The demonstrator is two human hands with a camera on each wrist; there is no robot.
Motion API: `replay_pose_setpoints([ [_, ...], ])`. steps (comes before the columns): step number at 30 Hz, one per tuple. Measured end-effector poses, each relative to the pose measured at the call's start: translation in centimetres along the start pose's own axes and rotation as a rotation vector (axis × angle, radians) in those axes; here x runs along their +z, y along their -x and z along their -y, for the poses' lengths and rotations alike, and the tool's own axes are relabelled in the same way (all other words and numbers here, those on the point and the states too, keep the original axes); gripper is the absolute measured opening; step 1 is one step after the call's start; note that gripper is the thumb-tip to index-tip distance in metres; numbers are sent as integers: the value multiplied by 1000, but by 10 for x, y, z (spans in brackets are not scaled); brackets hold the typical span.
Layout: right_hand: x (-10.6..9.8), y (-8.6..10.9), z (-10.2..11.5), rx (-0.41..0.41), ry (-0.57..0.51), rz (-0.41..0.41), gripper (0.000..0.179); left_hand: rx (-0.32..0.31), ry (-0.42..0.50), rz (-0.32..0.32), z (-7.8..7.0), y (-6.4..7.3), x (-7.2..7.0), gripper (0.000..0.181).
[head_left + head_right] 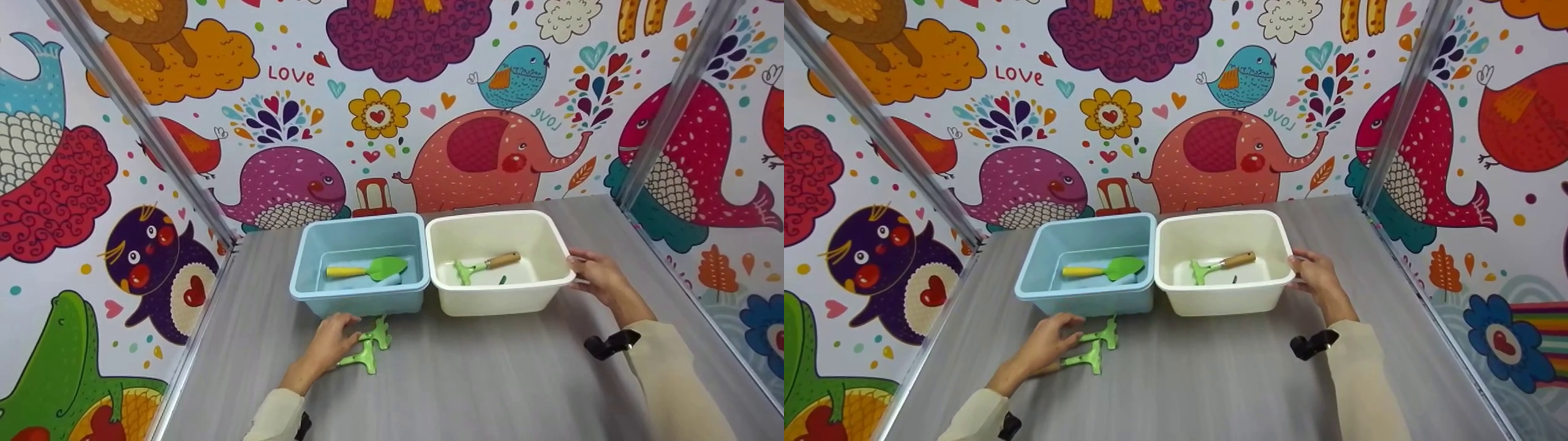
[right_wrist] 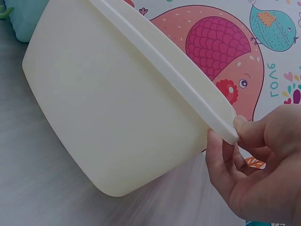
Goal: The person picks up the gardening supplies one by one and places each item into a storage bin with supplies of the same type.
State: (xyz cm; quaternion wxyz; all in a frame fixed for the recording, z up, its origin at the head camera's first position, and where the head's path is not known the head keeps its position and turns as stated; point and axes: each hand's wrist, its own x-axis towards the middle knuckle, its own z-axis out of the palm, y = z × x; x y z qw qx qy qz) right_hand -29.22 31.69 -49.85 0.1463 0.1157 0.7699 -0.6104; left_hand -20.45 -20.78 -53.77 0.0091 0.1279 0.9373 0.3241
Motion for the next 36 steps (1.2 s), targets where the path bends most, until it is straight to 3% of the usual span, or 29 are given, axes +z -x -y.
replay_pose_setpoints([
  [6, 0, 0, -2, -5, -3, -11, 61, -14, 47, -44, 21, 8, 3, 26],
  [14, 0, -2, -3, 7, 1, -3, 62, -52, 37, -56, 41, 19, 8, 22],
  [26, -1, -2, -3, 11, -38, 1, 62, -53, -17, 3, 60, 31, 13, 29],
  [36, 0, -2, -3, -14, -76, -4, 63, -36, -76, 8, 70, 36, 17, 28],
])
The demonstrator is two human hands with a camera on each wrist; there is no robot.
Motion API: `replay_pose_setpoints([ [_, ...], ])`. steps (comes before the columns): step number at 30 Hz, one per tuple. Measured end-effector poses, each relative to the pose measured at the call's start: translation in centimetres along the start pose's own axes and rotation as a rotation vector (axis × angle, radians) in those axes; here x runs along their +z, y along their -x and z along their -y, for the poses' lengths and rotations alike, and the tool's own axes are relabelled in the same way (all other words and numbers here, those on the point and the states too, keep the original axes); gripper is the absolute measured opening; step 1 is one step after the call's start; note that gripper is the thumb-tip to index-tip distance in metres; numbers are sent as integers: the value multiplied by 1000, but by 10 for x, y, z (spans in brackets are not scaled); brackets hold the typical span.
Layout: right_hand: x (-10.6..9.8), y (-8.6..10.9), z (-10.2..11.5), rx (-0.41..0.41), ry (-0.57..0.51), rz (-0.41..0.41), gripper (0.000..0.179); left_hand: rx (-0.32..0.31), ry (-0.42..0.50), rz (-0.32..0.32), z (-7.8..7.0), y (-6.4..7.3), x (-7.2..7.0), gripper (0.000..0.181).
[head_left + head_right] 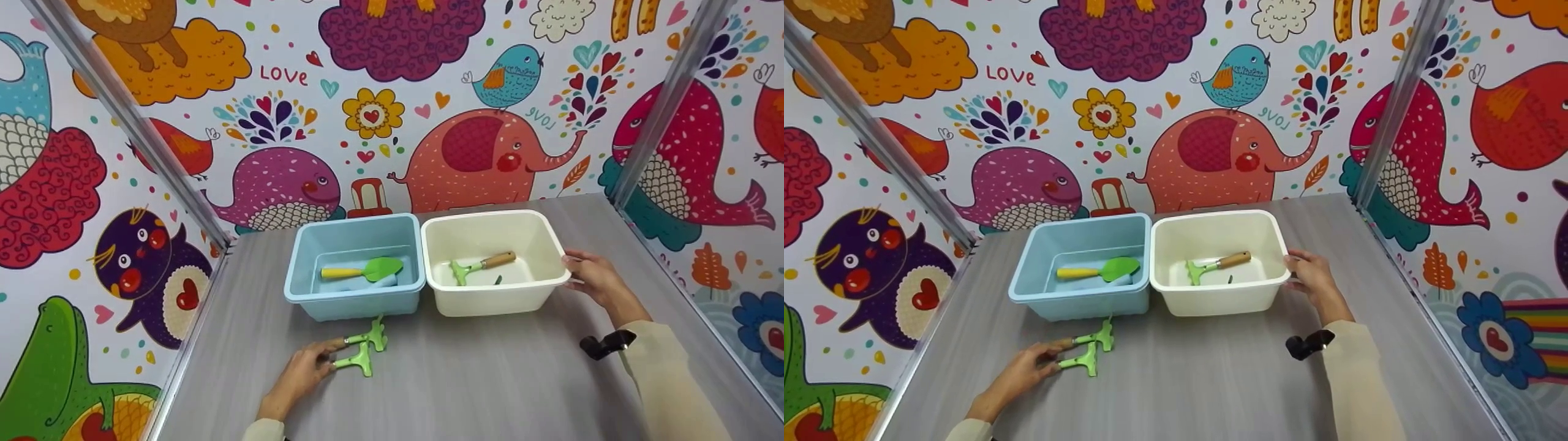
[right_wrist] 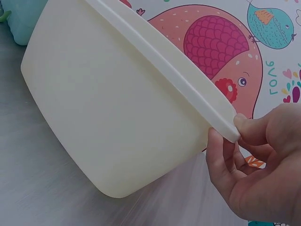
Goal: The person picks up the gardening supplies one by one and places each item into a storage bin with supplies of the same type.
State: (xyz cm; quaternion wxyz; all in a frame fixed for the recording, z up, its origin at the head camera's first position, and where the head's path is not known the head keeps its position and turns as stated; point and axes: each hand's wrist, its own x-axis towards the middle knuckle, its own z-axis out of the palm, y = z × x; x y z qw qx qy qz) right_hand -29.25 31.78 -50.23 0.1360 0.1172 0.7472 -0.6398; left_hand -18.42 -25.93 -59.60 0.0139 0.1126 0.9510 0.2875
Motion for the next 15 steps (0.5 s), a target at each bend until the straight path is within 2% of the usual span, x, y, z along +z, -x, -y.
replay_pose_setpoints([
  [8, -1, -1, 0, 15, 2, 11, 64, -42, 13, 33, 4, 3, 0, 27],
  [15, -1, -3, -1, 25, 2, 14, 62, -49, 10, 47, 7, 3, -3, 25],
])
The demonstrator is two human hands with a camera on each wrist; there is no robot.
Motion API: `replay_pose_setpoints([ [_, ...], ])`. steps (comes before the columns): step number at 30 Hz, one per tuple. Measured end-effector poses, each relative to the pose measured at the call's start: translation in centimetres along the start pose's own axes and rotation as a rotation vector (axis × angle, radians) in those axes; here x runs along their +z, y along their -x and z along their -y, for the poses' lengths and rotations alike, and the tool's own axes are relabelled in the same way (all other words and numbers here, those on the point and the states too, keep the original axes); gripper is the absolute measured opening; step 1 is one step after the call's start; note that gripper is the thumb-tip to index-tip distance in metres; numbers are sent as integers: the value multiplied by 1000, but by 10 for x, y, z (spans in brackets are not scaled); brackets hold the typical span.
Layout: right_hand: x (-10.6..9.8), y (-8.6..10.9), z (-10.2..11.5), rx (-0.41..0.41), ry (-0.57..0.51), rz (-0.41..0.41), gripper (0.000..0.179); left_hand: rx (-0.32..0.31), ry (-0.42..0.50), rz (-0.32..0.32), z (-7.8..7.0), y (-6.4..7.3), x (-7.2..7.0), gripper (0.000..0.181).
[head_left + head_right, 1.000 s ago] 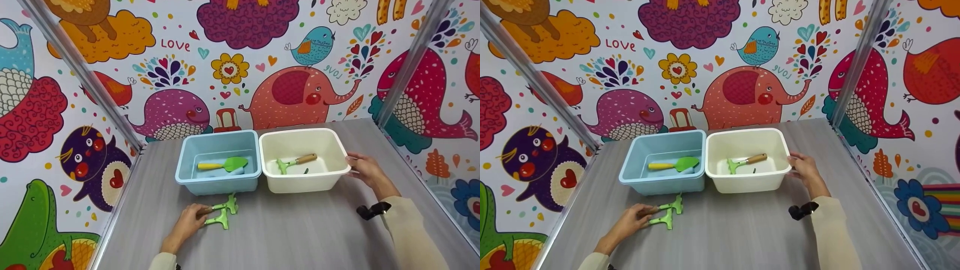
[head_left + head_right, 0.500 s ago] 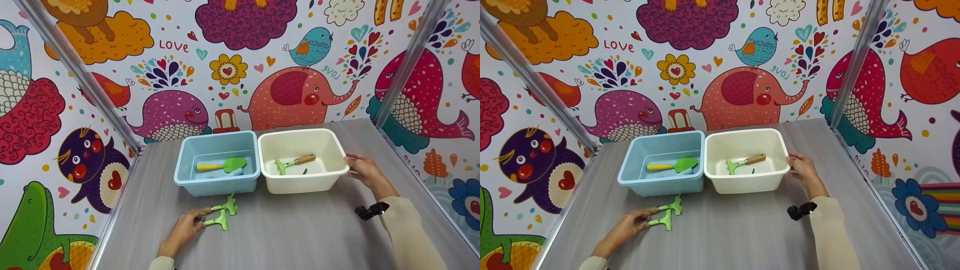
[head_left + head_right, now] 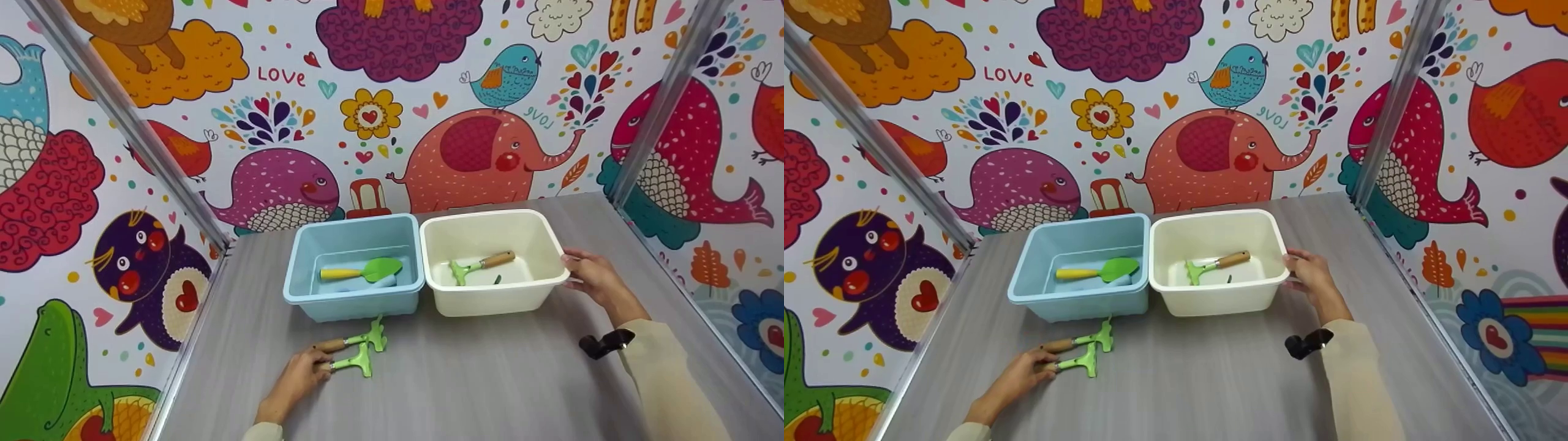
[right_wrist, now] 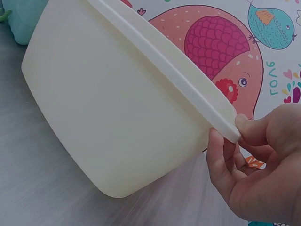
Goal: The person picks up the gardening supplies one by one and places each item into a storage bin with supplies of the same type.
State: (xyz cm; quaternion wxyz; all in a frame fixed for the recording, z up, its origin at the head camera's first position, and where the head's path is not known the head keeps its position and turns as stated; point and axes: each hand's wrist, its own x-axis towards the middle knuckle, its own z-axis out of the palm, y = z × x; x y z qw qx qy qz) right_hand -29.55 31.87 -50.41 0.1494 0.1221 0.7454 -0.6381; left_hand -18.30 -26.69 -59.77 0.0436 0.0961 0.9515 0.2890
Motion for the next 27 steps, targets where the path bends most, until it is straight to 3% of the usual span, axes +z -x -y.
replay_pose_setpoints([
  [14, 0, 2, 0, -8, 8, -10, 61, -23, 11, 20, -5, 1, 0, 29],
  [27, 0, 2, 1, -5, 22, -12, 60, -48, -57, 11, -3, 4, 0, 29],
])
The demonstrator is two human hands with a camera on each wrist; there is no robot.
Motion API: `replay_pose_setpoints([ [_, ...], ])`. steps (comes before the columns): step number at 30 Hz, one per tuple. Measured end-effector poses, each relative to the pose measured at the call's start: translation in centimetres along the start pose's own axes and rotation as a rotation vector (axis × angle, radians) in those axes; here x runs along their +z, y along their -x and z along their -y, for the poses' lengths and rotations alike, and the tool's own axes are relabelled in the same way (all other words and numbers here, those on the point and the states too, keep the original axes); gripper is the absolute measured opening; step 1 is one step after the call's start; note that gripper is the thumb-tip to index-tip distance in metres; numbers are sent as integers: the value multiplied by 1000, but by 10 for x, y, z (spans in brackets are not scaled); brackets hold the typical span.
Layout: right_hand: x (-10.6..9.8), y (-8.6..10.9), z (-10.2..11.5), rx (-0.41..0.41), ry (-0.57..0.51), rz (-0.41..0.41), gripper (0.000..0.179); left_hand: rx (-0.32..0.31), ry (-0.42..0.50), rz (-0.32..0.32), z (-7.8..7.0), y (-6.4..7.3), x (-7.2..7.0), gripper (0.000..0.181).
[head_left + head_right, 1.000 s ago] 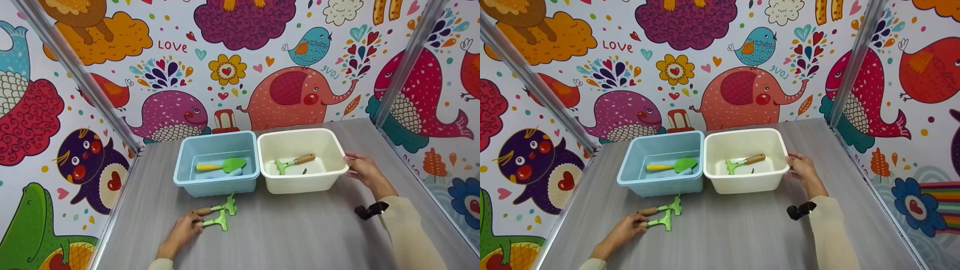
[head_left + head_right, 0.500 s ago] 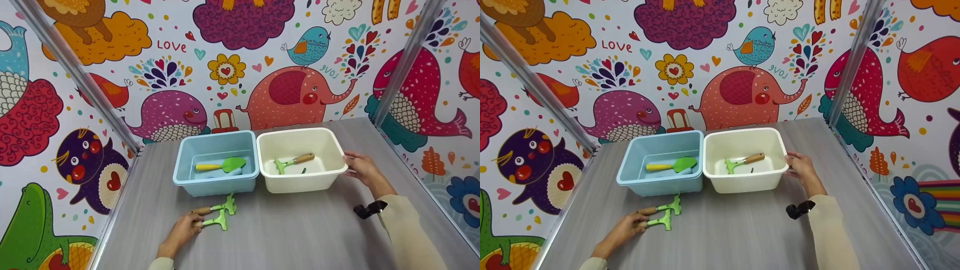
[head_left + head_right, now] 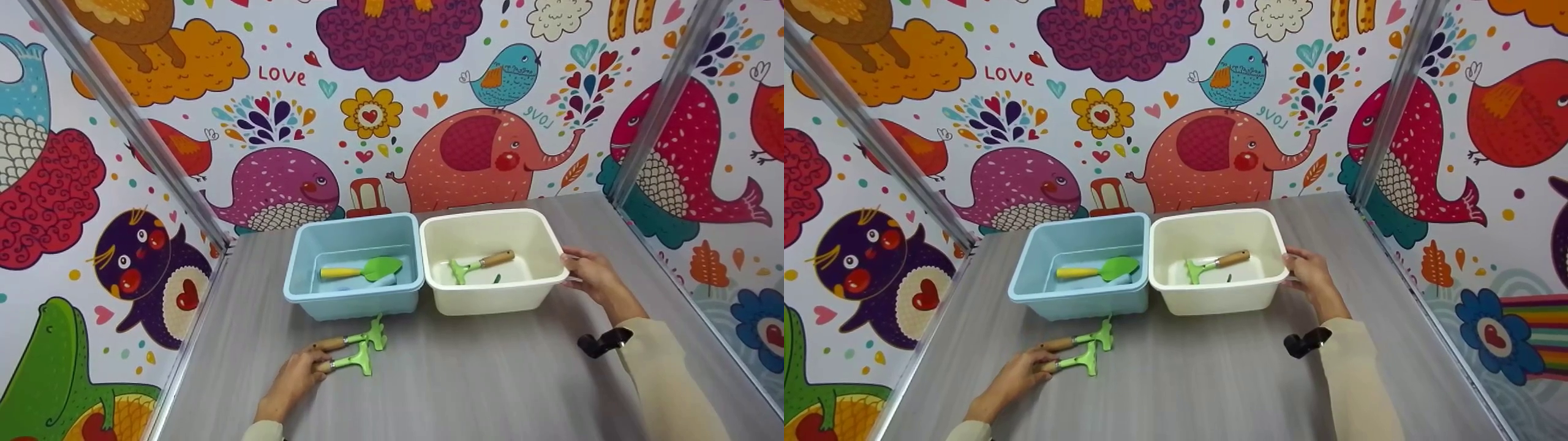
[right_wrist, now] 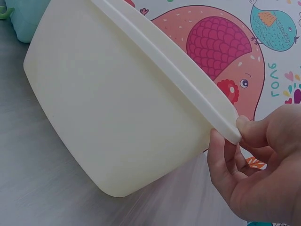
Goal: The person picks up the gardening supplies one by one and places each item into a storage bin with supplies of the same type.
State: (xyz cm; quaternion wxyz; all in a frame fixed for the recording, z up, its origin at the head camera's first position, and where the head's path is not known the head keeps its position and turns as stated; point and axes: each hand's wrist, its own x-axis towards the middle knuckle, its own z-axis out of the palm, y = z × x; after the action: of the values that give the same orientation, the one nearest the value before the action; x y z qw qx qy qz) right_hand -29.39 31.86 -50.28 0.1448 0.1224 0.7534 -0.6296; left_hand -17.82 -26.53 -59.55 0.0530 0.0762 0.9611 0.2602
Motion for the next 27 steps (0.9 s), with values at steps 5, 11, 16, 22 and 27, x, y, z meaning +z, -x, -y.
replay_pose_setpoints([
  [5, 1, 0, 0, 0, 10, -3, 60, -36, -23, -11, -1, 0, 1, 29],
  [11, 2, 1, 0, -8, 28, -12, 60, -32, -51, -46, -3, 0, 0, 27],
  [16, 1, 1, 1, -7, 27, -18, 60, -18, -81, -63, -5, 1, -1, 26],
  [22, 1, 2, 2, 4, 24, -19, 58, -16, -104, -54, -5, 3, -2, 24],
  [27, 2, 1, 2, 5, 29, -18, 59, -6, -132, -77, -8, 3, -4, 24],
])
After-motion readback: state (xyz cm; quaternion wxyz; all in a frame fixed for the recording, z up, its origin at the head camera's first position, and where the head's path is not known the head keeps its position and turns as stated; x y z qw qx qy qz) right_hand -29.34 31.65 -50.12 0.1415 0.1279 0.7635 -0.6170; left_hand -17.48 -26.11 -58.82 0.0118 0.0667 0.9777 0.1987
